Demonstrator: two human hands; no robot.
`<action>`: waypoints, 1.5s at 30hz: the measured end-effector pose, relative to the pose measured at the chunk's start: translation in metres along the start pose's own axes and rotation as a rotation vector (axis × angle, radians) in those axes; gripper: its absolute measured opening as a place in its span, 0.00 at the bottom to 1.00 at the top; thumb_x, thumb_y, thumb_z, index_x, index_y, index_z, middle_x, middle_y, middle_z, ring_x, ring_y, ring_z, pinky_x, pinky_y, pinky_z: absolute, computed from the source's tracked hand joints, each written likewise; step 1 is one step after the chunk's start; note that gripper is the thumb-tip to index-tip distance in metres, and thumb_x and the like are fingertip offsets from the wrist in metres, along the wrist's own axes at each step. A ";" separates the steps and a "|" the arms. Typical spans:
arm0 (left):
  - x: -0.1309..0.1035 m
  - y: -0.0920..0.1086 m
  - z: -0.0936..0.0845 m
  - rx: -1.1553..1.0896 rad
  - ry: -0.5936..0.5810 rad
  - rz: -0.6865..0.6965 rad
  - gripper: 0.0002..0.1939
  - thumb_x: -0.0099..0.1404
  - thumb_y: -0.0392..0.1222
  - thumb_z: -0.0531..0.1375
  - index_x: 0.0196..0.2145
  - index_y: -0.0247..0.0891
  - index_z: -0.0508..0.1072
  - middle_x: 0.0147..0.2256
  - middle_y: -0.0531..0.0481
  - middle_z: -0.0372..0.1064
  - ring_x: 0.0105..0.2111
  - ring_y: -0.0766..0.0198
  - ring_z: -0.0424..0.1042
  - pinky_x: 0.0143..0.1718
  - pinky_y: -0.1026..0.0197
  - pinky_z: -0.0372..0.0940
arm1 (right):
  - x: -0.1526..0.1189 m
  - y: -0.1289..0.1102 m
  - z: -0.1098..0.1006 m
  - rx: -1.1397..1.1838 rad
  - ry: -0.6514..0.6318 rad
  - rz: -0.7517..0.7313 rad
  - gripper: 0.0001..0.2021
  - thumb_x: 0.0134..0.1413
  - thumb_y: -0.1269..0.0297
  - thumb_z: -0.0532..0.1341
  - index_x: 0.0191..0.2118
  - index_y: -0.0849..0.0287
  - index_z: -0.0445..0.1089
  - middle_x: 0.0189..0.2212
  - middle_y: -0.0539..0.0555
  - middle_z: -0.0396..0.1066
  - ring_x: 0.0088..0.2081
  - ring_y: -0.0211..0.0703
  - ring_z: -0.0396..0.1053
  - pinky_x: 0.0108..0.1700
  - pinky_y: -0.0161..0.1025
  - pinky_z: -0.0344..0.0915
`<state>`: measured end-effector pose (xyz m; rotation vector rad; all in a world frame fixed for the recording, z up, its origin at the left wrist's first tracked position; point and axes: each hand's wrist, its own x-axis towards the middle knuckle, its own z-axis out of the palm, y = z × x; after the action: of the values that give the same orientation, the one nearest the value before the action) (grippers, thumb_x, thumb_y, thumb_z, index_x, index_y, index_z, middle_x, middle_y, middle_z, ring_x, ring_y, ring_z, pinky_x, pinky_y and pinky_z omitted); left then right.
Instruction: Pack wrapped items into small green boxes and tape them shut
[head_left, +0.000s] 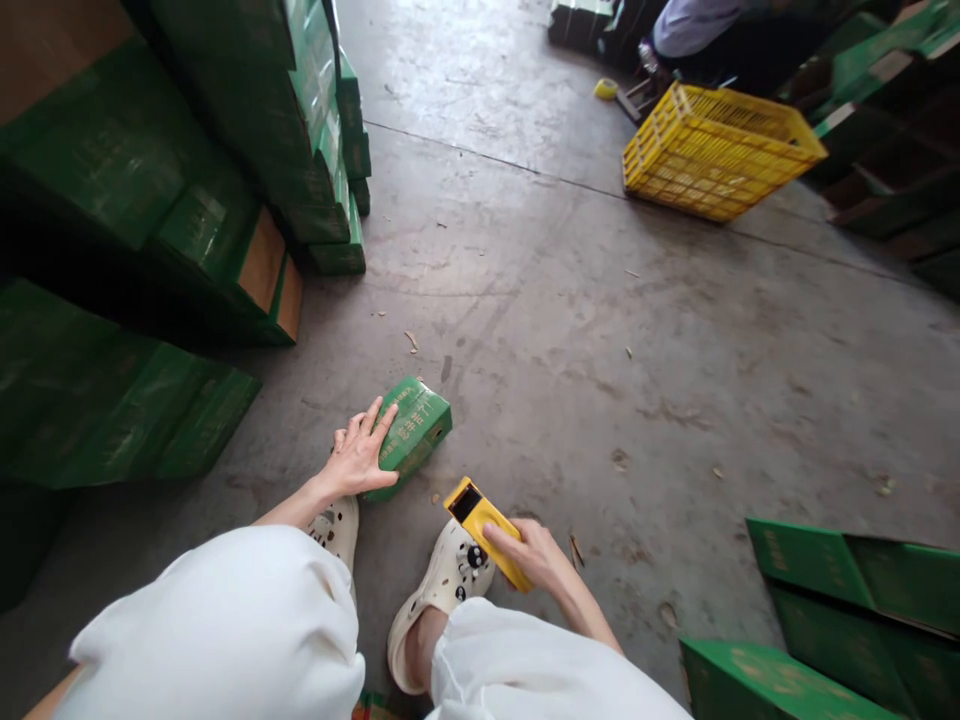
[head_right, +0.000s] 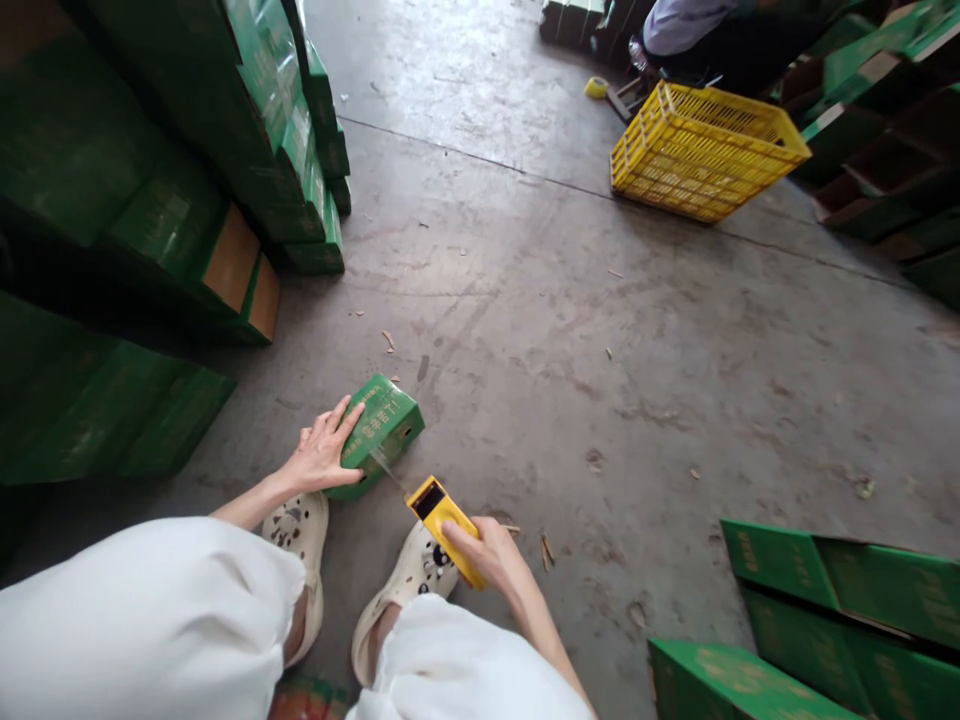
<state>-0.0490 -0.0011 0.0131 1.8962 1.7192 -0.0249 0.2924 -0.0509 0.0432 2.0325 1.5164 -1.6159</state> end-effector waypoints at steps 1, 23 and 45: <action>0.002 -0.005 -0.001 -0.017 -0.001 0.007 0.63 0.53 0.53 0.67 0.76 0.51 0.36 0.77 0.44 0.26 0.70 0.30 0.46 0.59 0.29 0.58 | 0.011 -0.010 0.002 -0.039 -0.007 -0.014 0.24 0.56 0.40 0.61 0.28 0.61 0.73 0.23 0.52 0.72 0.28 0.43 0.69 0.28 0.34 0.55; 0.022 -0.037 0.011 0.251 0.201 -0.258 0.58 0.60 0.60 0.68 0.76 0.49 0.40 0.76 0.33 0.21 0.74 0.28 0.27 0.65 0.19 0.37 | 0.079 -0.144 0.044 -0.160 0.043 -0.223 0.26 0.62 0.38 0.56 0.29 0.58 0.71 0.26 0.56 0.75 0.31 0.45 0.71 0.30 0.34 0.55; 0.068 -0.123 -0.084 -0.140 -0.063 -0.101 0.66 0.46 0.58 0.73 0.75 0.44 0.48 0.74 0.33 0.43 0.73 0.34 0.44 0.68 0.41 0.52 | 0.042 -0.104 0.029 -0.021 -0.060 -0.142 0.26 0.62 0.39 0.57 0.32 0.60 0.71 0.23 0.53 0.74 0.28 0.43 0.72 0.29 0.33 0.60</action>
<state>-0.1801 0.0965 0.0089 1.6899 1.7265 -0.0023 0.1914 0.0068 0.0441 1.8868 1.6828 -1.6868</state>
